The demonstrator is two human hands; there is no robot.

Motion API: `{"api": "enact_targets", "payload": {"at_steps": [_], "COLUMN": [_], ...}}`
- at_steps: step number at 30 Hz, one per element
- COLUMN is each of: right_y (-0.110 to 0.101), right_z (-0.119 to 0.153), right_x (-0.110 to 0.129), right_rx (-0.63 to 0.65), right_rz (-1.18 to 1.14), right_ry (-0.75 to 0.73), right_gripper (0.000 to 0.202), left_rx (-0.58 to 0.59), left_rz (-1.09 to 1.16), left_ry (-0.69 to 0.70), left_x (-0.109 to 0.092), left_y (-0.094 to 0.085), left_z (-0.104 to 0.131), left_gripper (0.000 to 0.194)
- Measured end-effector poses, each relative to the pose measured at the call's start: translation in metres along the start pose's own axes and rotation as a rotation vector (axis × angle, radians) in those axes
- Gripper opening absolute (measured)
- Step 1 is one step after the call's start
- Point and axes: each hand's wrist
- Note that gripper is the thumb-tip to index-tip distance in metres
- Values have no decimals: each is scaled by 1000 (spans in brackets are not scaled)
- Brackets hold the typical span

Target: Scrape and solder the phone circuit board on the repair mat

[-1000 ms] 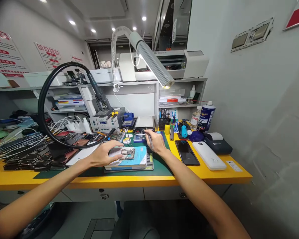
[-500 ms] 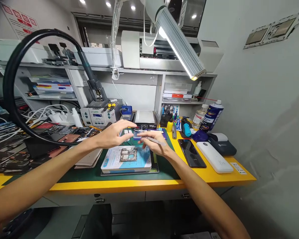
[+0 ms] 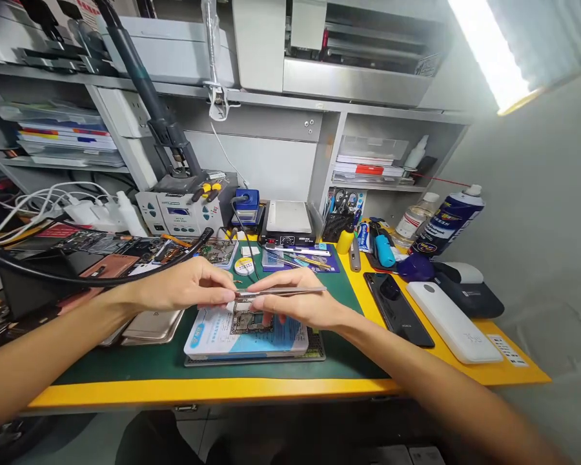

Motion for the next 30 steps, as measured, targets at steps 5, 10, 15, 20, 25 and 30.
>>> {"api": "enact_targets", "payload": {"at_steps": [5,10,15,20,25,30], "right_y": [-15,-26,-21,-12,-7,-7], "right_z": [17,23,21,27,35,38], "right_x": [-7,0,16,31,43,45], "right_rx": [-117,-254,-328,-332,-218,-121], "right_rz": [-108,-115,-63,22,77,162], "right_ry": [46,113,195,300,371,397], "right_gripper": [33,34,63,58,57,60], "left_rx": [-164,-501,-640,-622,-423,-369], "left_rz": [-123,-443,-724,-754,-639,-705], "left_ry": [116,425,652,663,652,680], "left_x": [11,22,27,20,4,-2], "left_y": [6,25,45,51,47,52], "left_z": [16,21,14,15,19,22], "left_gripper": [41,19,18,21,15,28]}}
Point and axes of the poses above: each hand's wrist, its own z-axis away from the middle knuckle, its own y-axis out of the palm, x = y × z, and after that the axes turned 9 degrees about y, right-handed
